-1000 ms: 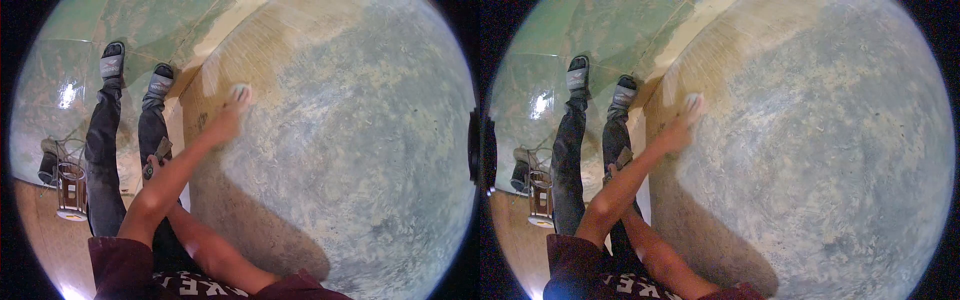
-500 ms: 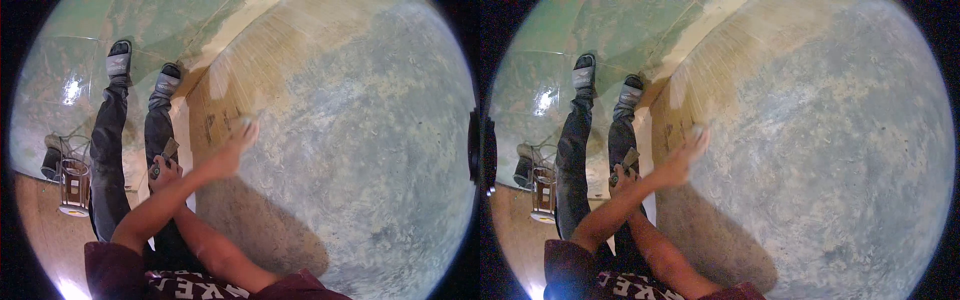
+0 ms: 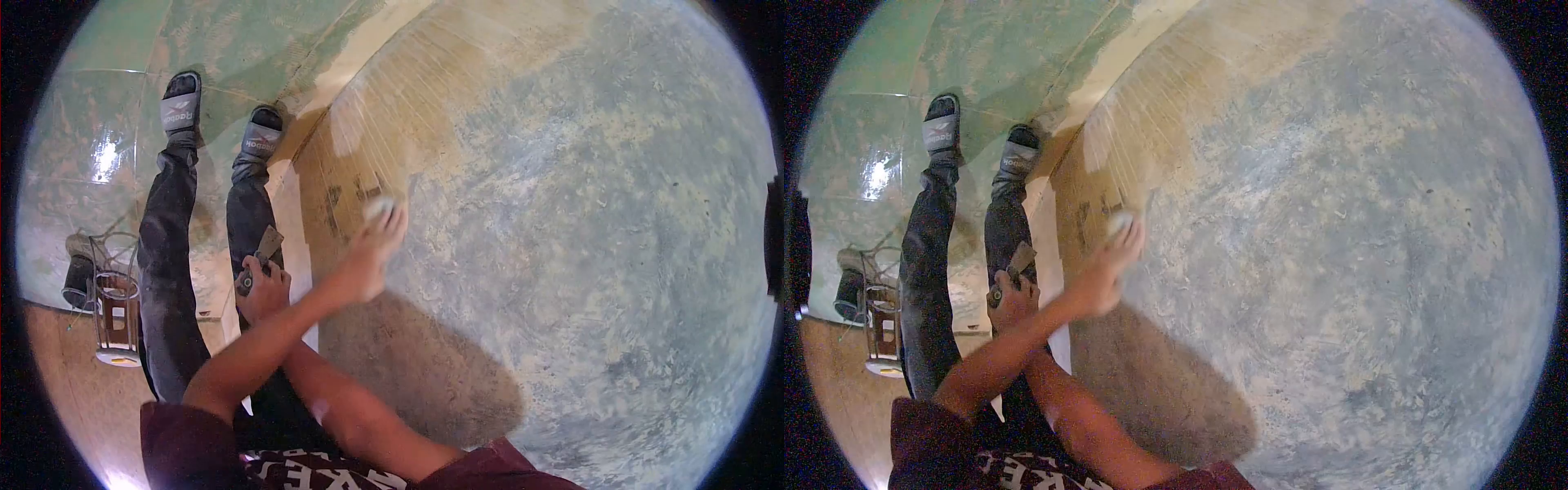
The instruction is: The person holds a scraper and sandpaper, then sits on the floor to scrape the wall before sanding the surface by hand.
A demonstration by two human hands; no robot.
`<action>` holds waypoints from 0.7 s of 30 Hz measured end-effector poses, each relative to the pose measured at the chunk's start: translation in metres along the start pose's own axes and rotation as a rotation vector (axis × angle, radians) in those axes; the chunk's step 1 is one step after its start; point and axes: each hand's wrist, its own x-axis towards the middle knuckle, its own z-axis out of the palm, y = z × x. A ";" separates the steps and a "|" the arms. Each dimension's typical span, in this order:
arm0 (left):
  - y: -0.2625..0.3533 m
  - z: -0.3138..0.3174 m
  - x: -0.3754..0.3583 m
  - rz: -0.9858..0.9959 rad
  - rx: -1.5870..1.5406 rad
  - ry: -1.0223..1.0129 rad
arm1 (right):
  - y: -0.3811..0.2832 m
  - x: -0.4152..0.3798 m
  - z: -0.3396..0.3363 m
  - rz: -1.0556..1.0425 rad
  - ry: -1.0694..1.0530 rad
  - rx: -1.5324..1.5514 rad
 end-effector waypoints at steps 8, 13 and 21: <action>-0.042 -0.005 0.058 0.058 0.320 0.047 | 0.041 -0.012 0.050 0.091 -0.068 0.208; -0.020 0.004 0.032 -0.005 0.186 0.057 | 0.001 -0.011 0.013 0.057 0.005 -0.035; -0.011 -0.004 0.017 -0.060 0.161 -0.054 | 0.015 -0.017 0.030 0.119 -0.152 -0.200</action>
